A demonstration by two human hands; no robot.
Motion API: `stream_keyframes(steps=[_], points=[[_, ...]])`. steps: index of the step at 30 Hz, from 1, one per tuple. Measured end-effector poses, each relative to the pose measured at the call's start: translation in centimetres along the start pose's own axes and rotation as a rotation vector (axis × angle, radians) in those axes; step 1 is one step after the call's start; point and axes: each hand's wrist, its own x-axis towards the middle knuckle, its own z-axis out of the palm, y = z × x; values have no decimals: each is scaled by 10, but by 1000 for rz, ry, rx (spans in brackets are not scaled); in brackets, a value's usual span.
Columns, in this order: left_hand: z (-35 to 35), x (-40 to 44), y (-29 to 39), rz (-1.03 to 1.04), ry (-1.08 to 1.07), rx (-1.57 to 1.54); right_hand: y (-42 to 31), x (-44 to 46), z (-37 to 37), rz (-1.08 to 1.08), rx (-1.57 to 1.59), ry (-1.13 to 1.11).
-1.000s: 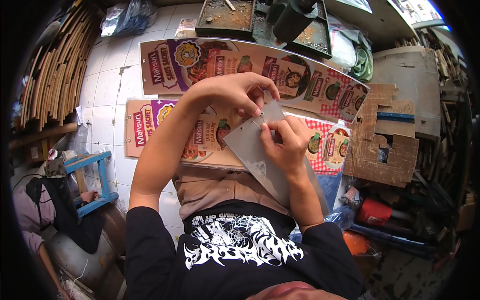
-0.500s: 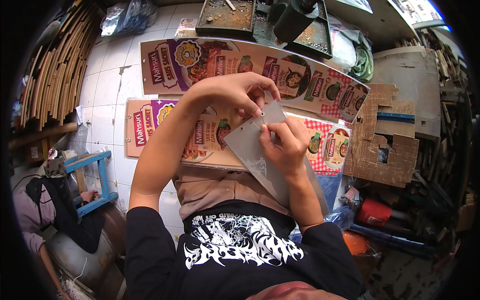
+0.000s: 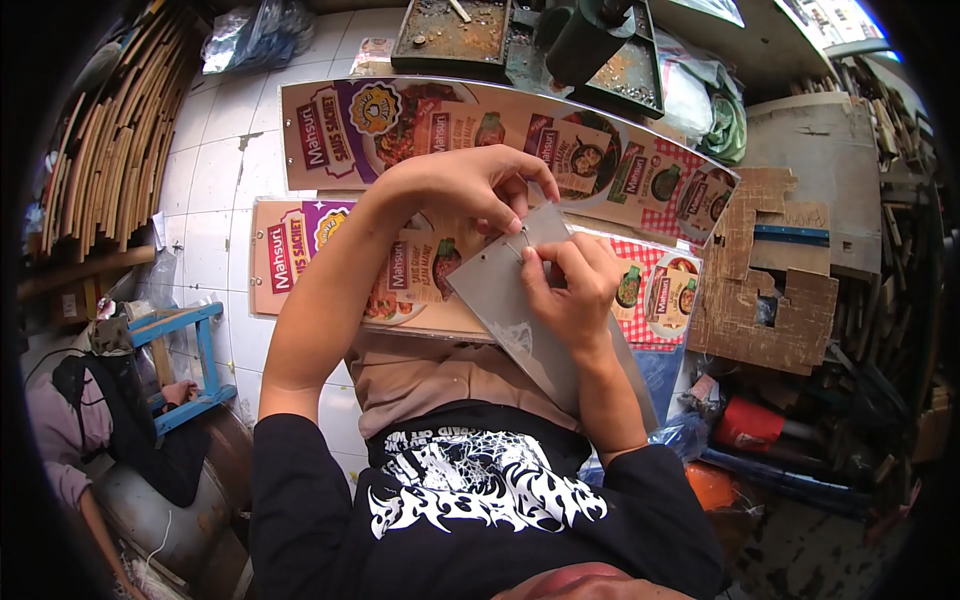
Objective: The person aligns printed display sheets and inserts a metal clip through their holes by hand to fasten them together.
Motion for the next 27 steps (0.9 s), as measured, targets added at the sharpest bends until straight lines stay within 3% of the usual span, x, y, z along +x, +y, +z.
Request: stream_keyframes(steps=[16,27], points=[[1,-2,4,-12,-10,2,0,-3,1,-135,-35,71],[1,-1,3,-6,-2,25,0,-3,1,-6,0,11]])
